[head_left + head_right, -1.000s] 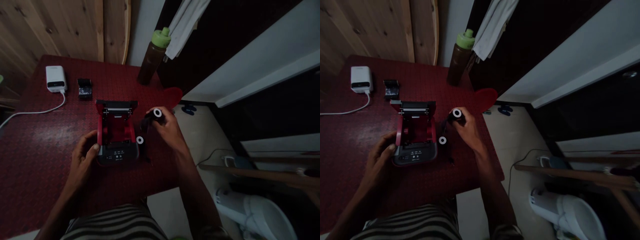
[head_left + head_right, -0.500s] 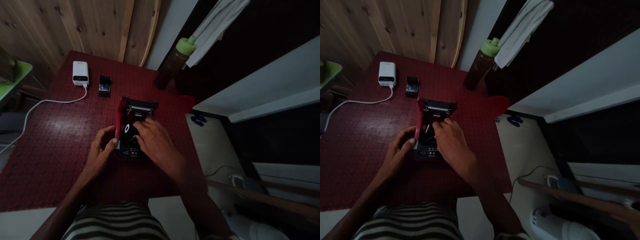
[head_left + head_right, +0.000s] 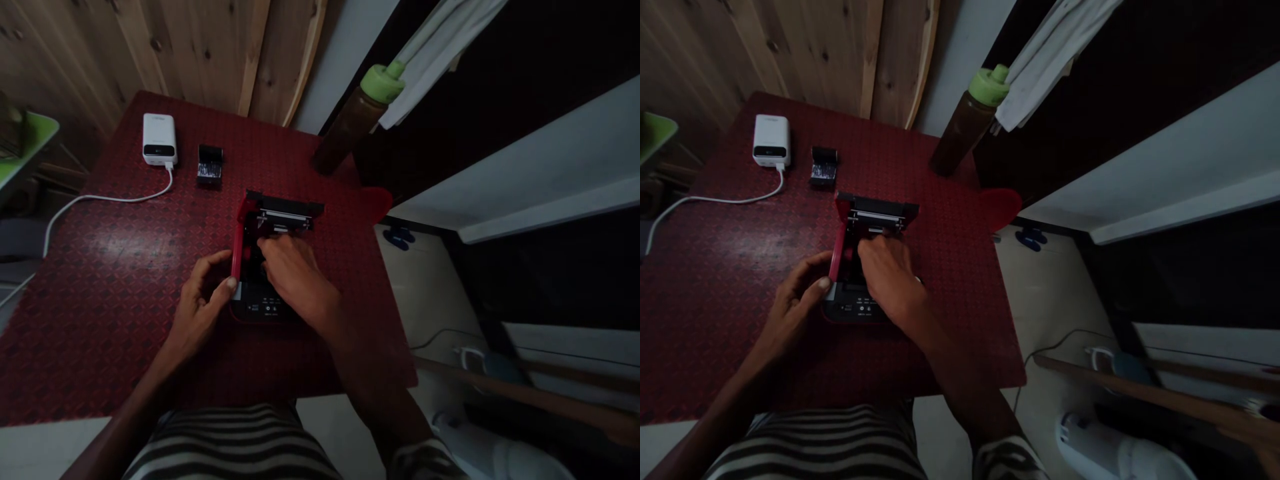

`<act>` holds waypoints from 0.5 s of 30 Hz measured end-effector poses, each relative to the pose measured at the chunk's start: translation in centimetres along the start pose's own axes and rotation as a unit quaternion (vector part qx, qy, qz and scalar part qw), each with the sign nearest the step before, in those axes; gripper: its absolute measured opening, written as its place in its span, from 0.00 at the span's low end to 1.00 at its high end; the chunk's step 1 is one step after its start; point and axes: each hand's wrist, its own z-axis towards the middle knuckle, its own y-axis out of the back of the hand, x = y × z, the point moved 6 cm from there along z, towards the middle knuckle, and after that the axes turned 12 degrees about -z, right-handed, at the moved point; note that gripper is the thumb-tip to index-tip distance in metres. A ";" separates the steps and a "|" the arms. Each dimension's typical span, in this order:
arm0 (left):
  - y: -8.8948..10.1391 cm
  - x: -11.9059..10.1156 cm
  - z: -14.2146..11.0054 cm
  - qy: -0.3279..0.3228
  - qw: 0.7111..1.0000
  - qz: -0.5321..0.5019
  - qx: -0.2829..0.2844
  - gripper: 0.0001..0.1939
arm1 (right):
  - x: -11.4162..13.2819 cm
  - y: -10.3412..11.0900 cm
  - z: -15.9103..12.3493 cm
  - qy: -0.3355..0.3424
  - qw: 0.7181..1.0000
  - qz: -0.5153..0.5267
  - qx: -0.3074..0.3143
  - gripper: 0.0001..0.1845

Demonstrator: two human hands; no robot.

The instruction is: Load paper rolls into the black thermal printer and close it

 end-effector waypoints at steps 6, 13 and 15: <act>0.1 0.0 -0.1 0.000 1.000 0.004 -0.003 0.30 | -0.9 -0.3 -1.6 0.018 0.995 0.086 -0.056 0.20; 0.0 -0.2 0.0 -0.001 1.000 0.003 -0.010 0.28 | -1.3 1.8 -4.7 0.121 0.965 0.209 -0.099 0.11; 0.1 -0.2 -0.1 0.000 1.000 0.007 -0.010 0.28 | -1.3 1.5 -4.8 0.121 0.965 0.209 -0.102 0.11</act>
